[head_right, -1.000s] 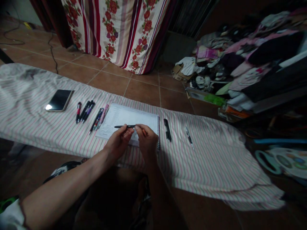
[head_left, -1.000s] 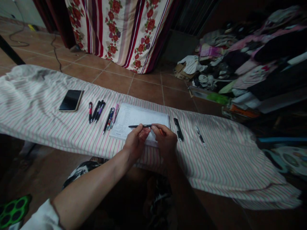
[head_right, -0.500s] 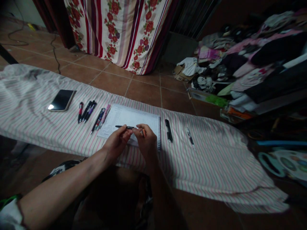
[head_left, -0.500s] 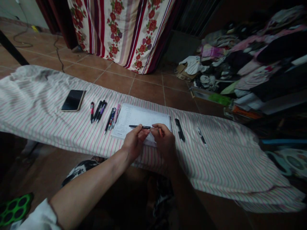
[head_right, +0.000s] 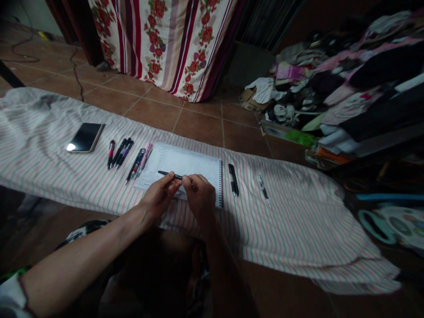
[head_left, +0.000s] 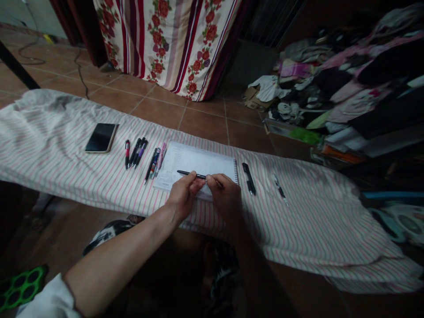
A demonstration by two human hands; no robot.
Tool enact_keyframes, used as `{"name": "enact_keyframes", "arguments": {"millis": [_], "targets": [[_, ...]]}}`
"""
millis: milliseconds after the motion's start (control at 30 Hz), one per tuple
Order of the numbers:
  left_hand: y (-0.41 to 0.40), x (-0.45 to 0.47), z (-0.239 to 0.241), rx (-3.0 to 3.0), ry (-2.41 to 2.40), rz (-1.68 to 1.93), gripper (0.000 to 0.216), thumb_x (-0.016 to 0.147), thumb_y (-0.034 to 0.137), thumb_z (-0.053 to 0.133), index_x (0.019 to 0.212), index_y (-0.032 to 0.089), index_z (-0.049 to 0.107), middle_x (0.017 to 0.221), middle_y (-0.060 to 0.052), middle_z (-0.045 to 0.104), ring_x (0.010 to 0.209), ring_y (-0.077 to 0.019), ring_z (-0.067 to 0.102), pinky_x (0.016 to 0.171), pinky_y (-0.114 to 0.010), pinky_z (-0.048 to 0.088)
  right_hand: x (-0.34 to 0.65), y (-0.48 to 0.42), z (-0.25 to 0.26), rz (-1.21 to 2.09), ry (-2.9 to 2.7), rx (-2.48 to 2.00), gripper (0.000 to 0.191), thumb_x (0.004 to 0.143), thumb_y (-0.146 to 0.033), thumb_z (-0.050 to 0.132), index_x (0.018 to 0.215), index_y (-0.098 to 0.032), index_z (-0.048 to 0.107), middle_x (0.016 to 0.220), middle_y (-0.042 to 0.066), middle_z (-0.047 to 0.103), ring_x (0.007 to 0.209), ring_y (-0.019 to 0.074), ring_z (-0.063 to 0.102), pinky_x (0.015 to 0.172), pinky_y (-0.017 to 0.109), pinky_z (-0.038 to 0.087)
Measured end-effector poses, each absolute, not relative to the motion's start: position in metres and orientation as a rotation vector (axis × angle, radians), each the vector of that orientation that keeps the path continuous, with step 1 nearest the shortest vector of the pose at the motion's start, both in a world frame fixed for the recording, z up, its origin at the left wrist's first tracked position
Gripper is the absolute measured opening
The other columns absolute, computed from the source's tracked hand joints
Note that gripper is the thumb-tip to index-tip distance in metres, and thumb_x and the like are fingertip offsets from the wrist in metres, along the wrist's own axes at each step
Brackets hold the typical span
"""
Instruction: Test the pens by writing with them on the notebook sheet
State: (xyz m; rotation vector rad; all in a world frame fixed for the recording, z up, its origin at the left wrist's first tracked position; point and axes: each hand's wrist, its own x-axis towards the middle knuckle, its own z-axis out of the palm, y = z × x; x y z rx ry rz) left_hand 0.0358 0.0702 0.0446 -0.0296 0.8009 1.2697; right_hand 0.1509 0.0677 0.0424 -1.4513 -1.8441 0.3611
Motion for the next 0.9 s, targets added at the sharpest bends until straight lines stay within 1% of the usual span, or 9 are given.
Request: {"name": "enact_keyframes", "arguments": {"millis": [67,133,200,233,333,500,600,733,900], "targets": [[0.071,0.036,0.045,-0.042,0.806,1.272,0.026,0.084,0.007,0.048,0.059,0.008,0.055,0.052,-0.003,0.059,0.048,-0.0062,0.057,0.055,-0.014,0.049,0.151,0.068,0.041,0.452,-1.79,-1.467,0.027,0.083,-0.036,0.048,0.064,-0.018,0.057,0.06,-0.001,0.056,0.058,0.012,0.051,0.057,0.024,0.037],[0.072,0.035,0.046,-0.057,0.818,1.281,0.026,0.084,0.007,0.048,0.059,0.009,0.054,0.052,-0.003,0.058,0.047,-0.0054,0.056,0.054,-0.013,0.048,0.152,0.069,0.041,0.579,-1.666,-1.49,0.021,0.077,-0.039,0.055,0.073,-0.018,0.059,0.062,-0.002,0.058,0.058,0.0123,0.053,0.056,0.023,0.039],[0.072,0.034,0.046,-0.055,0.83,1.288,0.027,0.084,0.008,0.048,0.059,0.009,0.054,0.051,-0.003,0.057,0.047,-0.0053,0.056,0.053,-0.013,0.047,0.152,0.07,0.041,0.663,-1.564,-1.481,0.022,0.073,-0.038,0.059,0.083,-0.018,0.06,0.067,-0.001,0.062,0.061,0.0136,0.057,0.058,0.024,0.042],[0.073,0.034,0.046,-0.048,0.835,1.287,0.026,0.084,0.008,0.048,0.059,0.009,0.054,0.051,-0.003,0.057,0.048,-0.0055,0.056,0.053,-0.013,0.047,0.153,0.07,0.041,0.664,-1.552,-1.467,0.022,0.073,-0.036,0.06,0.085,-0.018,0.06,0.07,0.0,0.063,0.064,0.0143,0.058,0.06,0.024,0.043],[0.072,0.033,0.045,-0.017,0.844,1.276,0.024,0.084,0.008,0.049,0.061,0.009,0.054,0.052,-0.003,0.058,0.048,-0.0061,0.056,0.054,-0.014,0.047,0.154,0.069,0.041,0.549,-1.646,-1.431,0.015,0.077,-0.033,0.056,0.078,-0.019,0.063,0.077,0.002,0.066,0.069,0.0155,0.059,0.065,0.027,0.044],[0.071,0.035,0.04,0.048,0.833,1.307,0.021,0.083,0.009,0.051,0.062,0.009,0.055,0.055,-0.004,0.06,0.052,-0.007,0.058,0.06,-0.017,0.048,0.153,0.068,0.04,0.462,-1.718,-1.465,0.018,0.079,-0.033,0.054,0.074,-0.019,0.063,0.073,0.002,0.064,0.067,0.015,0.058,0.063,0.026,0.041],[0.07,0.036,0.038,0.084,0.844,1.325,0.019,0.081,0.01,0.055,0.062,0.009,0.056,0.056,-0.003,0.06,0.054,-0.0077,0.058,0.061,-0.019,0.048,0.153,0.069,0.037,0.487,-1.697,-1.513,0.021,0.079,-0.036,0.054,0.071,-0.018,0.062,0.068,0.001,0.062,0.063,0.0139,0.055,0.06,0.024,0.039],[0.067,0.036,0.036,0.141,0.849,1.305,0.018,0.079,0.012,0.057,0.062,0.009,0.057,0.056,-0.003,0.06,0.053,-0.0076,0.057,0.06,-0.019,0.046,0.153,0.068,0.035,0.576,-1.631,-1.573,0.031,0.079,-0.043,0.05,0.064,-0.017,0.059,0.056,-0.002,0.054,0.053,0.0116,0.048,0.051,0.023,0.033],[0.064,0.037,0.034,0.186,0.846,1.316,0.017,0.077,0.014,0.06,0.06,0.01,0.057,0.056,-0.002,0.06,0.052,-0.0073,0.056,0.06,-0.019,0.044,0.149,0.065,0.037,0.704,-1.594,-1.548,0.038,0.081,-0.044,0.045,0.056,-0.017,0.051,0.051,-0.003,0.047,0.05,0.0103,0.043,0.05,0.023,0.031]]}}
